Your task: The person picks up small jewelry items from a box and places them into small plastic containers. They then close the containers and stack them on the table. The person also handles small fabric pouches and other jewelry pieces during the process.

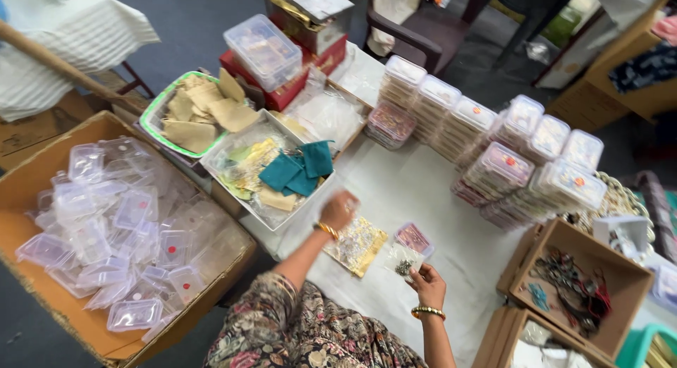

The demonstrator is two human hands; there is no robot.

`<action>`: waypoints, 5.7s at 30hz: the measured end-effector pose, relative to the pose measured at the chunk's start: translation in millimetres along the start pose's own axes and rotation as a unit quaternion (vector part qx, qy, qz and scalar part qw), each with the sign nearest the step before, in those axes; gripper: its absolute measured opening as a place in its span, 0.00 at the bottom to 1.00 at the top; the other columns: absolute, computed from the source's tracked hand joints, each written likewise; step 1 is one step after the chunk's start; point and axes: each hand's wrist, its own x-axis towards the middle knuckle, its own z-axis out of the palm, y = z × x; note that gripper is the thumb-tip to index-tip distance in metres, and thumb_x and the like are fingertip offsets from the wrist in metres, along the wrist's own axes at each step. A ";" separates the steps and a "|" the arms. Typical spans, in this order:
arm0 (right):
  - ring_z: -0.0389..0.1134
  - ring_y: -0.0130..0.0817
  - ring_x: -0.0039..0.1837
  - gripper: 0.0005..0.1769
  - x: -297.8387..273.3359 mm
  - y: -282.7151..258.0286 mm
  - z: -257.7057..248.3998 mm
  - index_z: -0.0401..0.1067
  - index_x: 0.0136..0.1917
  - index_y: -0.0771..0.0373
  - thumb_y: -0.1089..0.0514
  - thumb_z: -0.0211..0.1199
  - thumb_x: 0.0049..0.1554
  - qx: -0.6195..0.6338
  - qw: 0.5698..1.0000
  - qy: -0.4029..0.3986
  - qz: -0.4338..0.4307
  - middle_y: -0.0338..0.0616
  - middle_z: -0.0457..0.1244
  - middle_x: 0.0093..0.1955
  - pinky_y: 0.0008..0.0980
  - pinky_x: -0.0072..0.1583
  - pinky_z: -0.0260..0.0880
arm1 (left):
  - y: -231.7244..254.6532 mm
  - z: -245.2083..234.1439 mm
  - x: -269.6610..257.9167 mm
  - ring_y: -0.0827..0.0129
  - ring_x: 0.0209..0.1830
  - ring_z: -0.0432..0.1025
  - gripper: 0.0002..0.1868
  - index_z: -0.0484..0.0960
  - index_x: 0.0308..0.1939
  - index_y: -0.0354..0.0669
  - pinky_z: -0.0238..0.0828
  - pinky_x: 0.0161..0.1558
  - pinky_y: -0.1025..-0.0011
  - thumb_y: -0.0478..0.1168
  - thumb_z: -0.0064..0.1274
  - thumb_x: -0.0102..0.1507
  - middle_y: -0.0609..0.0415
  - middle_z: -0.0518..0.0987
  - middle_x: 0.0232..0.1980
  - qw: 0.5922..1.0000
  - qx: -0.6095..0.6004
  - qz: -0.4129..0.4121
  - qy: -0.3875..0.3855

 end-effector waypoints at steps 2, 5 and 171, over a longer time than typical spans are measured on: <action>0.73 0.33 0.50 0.14 0.7 3.1 -3.6 0.74 0.57 0.70 0.67 0.66 0.56 0.012 1.000 0.010 0.005 0.46 0.71 0.51 0.37 0.52 0.79 | 4.6 -35.8 39.0 0.52 0.50 0.74 0.12 0.83 0.42 0.48 0.72 0.52 0.58 0.34 0.61 0.54 0.50 0.80 0.46 0.994 0.017 0.047 0.093; 0.72 0.34 0.50 0.14 -3.7 5.9 -8.5 0.74 0.56 0.70 0.67 0.66 0.56 0.036 0.999 0.014 0.003 0.46 0.70 0.51 0.38 0.52 0.79 | 3.7 -74.2 86.8 0.49 0.54 0.68 0.20 0.82 0.48 0.46 0.66 0.51 0.53 0.35 0.63 0.51 0.47 0.77 0.52 0.970 0.110 0.020 0.214; 0.74 0.34 0.44 0.07 -38.4 -132.6 81.8 0.79 0.47 0.62 0.63 0.72 0.53 -0.271 0.890 -0.023 -0.365 0.42 0.73 0.45 0.31 0.50 0.73 | -29.3 15.5 -51.0 0.79 0.41 0.75 0.11 0.88 0.44 0.38 0.74 0.46 0.77 0.38 0.68 0.60 0.56 0.85 0.41 0.875 -0.433 -0.158 -0.146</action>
